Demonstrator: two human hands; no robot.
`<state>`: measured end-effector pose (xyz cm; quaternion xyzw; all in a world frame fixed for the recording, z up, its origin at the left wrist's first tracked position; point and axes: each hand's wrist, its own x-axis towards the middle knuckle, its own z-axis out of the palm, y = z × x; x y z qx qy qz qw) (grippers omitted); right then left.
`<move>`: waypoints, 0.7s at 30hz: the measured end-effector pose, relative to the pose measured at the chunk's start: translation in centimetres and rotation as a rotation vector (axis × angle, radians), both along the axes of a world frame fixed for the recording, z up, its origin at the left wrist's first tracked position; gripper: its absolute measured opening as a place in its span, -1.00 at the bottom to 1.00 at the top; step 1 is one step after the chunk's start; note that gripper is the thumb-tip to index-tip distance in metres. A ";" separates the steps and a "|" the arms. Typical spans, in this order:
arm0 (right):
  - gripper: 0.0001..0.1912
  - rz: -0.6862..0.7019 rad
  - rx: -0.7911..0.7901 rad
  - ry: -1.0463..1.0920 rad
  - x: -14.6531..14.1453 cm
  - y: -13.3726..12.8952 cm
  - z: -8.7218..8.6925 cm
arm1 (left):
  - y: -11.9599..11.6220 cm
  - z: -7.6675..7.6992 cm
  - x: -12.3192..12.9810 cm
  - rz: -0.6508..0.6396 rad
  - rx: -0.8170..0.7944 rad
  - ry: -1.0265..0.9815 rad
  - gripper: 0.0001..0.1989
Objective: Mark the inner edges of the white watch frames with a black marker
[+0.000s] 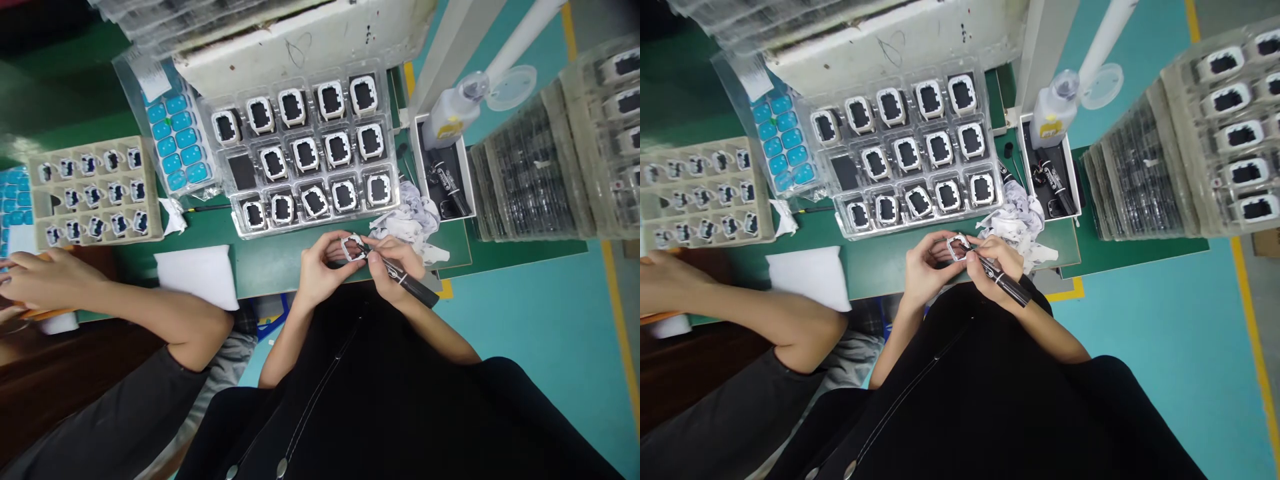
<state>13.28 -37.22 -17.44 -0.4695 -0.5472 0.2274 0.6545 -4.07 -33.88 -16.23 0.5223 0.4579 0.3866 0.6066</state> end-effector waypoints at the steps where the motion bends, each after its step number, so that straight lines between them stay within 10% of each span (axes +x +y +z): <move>1: -0.88 0.004 0.006 0.012 0.0 0.0 -0.1 | -0.1 0.0 0.0 0.001 0.000 0.003 -0.36; 13: -0.86 -0.153 0.094 -0.003 0.5 -0.5 -1.2 | -0.6 0.0 -0.4 -0.004 0.106 0.048 -0.39; 21: -0.82 -0.206 0.056 0.175 0.7 0.0 -2.8 | 4.9 5.5 -6.4 0.267 0.586 0.505 -0.49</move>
